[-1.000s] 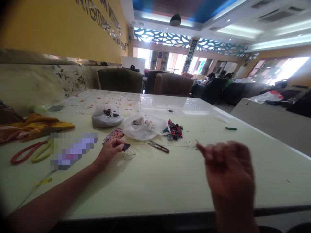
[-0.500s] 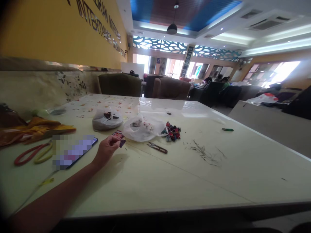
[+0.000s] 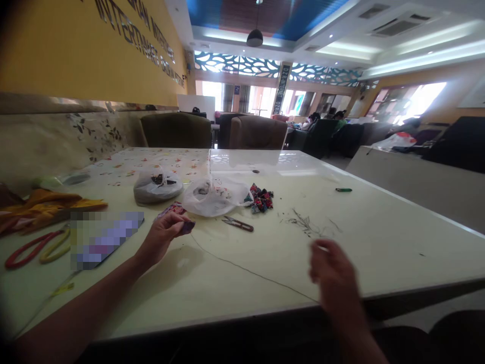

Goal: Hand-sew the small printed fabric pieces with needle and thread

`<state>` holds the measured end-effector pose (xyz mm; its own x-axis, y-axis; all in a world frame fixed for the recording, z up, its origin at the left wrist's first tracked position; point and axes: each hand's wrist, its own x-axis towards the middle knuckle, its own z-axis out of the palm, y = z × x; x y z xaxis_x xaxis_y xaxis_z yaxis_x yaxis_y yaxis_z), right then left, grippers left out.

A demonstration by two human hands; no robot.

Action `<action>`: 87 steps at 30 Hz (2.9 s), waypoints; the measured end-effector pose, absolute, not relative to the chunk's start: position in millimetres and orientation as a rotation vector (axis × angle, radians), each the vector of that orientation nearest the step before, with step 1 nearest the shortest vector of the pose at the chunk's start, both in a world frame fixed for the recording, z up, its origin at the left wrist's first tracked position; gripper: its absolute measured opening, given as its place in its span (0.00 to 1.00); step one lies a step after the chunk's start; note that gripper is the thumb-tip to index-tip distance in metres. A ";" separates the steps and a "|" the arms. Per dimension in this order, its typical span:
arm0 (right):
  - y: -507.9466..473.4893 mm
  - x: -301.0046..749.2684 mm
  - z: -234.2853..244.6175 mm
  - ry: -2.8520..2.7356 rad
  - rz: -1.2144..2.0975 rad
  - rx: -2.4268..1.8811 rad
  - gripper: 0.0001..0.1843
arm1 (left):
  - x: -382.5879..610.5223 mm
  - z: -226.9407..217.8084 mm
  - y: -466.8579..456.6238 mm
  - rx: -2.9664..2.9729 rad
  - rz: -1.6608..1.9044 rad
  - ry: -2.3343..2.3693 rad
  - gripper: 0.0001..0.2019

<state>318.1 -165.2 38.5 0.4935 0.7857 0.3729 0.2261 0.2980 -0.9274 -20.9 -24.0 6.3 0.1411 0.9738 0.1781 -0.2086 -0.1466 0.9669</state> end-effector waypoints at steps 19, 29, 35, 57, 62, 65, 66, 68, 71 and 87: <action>-66.0 176.8 31.4 -1.358 1.675 -0.966 0.16 | -23.7 17.3 -35.1 1.626 1.025 0.752 0.05; -74.6 169.9 24.6 -1.224 1.440 -1.027 0.14 | -20.2 14.4 -32.0 1.628 1.170 0.850 0.06; -73.5 163.4 19.1 -1.262 1.446 -1.023 0.16 | -20.4 14.9 -33.6 1.673 1.092 0.802 0.06; -85.0 158.7 17.4 -1.026 1.573 -1.084 0.21 | -20.4 8.0 -29.1 1.650 1.184 0.909 0.05; -100.3 147.1 13.6 -1.169 1.628 -1.095 0.15 | -19.8 5.7 -27.1 1.595 1.234 0.919 0.06; -109.7 144.1 16.7 -1.335 1.466 -1.110 0.14 | -18.7 6.2 -27.1 1.581 1.250 0.919 0.05; -112.8 143.8 18.7 -1.411 1.396 -1.118 0.14 | -18.6 6.0 -27.0 1.571 1.254 0.919 0.05; -119.8 143.2 24.0 -1.551 1.267 -1.115 0.14 | -18.6 4.8 -26.1 1.555 1.258 0.925 0.05; -131.7 140.6 32.5 -1.723 1.160 -1.073 0.13 | -19.5 1.6 -23.9 1.557 1.270 0.940 0.06; -99.5 163.2 31.6 -1.635 0.527 -1.397 0.07 | -16.3 5.0 -32.5 1.594 1.208 0.906 0.07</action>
<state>163.2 -99.5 31.6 0.0373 0.9358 0.3505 0.5549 0.2723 -0.7861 -16.3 -32.5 5.0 0.2505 0.9211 0.2982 0.0287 -0.3149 0.9487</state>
